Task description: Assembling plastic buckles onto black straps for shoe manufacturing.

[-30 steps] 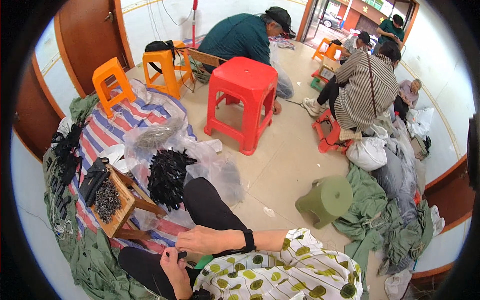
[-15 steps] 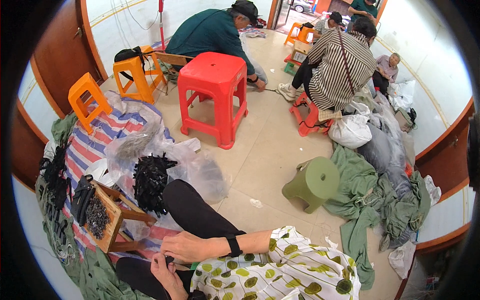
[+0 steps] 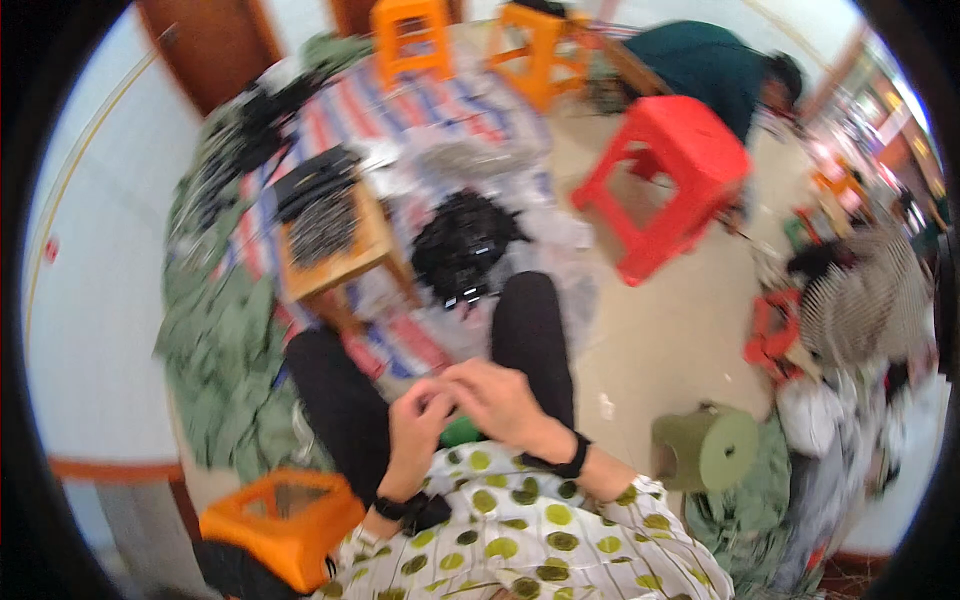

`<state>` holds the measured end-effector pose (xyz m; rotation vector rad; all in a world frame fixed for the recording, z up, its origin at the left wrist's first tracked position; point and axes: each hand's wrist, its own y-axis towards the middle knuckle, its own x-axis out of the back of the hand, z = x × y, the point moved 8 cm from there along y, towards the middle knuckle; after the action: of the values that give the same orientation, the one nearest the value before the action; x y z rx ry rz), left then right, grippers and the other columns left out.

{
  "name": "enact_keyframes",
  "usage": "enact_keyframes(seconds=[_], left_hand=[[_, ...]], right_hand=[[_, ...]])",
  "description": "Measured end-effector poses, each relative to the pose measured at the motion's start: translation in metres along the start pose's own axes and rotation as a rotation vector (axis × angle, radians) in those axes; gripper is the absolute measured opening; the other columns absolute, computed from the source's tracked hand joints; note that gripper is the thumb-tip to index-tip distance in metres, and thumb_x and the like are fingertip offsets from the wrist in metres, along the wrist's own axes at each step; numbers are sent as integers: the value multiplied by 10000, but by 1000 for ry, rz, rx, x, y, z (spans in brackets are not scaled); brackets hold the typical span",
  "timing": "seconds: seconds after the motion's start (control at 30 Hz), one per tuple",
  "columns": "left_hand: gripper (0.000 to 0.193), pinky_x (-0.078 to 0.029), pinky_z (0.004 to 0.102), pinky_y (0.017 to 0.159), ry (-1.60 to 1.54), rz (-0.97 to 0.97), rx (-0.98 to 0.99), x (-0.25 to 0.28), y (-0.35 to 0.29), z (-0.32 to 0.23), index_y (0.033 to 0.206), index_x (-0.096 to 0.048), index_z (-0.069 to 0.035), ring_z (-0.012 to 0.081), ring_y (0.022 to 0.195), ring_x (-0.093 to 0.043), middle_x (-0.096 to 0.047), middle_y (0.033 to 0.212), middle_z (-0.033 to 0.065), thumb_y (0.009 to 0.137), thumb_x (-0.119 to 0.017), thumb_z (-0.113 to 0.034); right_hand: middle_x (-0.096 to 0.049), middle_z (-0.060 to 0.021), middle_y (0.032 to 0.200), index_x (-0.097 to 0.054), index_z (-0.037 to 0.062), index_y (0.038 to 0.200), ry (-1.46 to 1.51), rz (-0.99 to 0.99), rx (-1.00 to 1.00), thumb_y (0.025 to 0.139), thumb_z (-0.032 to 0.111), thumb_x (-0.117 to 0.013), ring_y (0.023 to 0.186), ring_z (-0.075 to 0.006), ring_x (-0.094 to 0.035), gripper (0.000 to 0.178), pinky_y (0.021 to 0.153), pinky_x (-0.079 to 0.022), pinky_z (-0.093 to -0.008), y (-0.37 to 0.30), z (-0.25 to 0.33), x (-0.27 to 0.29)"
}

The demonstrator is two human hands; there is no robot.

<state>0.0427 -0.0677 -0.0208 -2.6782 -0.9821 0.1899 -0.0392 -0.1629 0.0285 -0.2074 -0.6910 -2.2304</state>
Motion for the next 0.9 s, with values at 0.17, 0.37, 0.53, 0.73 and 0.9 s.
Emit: enact_keyframes(seconds=[0.17,0.37,0.53,0.73,0.9], left_hand=[[95,-348,193,512,81,11,-176,13,4,-8,766,-540,-10,21,590,-422,-495,648,-49,828,-548,-83],[105,-300,185,492,-53,60,-97,16,13,1,740,-498,-16,0,572,-378,-459,618,-57,813,-547,-73],[85,-265,181,518,-18,104,-93,14,15,-2,762,-503,-42,2,596,-354,-444,665,-66,813,-546,-94],[247,-325,204,545,-132,157,-79,6,-2,-14,939,-560,1,45,623,-411,-500,712,-23,899,-436,-209],[272,-266,197,494,-295,112,48,26,-4,26,958,-611,8,47,548,-357,-482,711,-13,893,-404,-156]], right_hand=[[-601,-70,742,-594,-12,872,226,148,-314,809,60,-612,652,-106,-569,97,600,-464,-241,5,-18,-12],[-584,-6,679,-607,1,878,640,378,-608,878,168,-594,593,-49,-519,168,534,-418,-190,0,-55,-36],[-599,-25,683,-589,-9,899,703,384,-580,880,168,-588,586,-64,-541,177,529,-435,-198,2,-48,-36],[-626,-46,715,-586,21,909,767,192,-707,894,175,-561,593,-91,-569,157,546,-462,-222,-10,-52,-19],[-602,5,683,-599,53,908,863,289,-672,900,218,-551,605,-54,-553,172,560,-431,-186,-22,-66,-46]])
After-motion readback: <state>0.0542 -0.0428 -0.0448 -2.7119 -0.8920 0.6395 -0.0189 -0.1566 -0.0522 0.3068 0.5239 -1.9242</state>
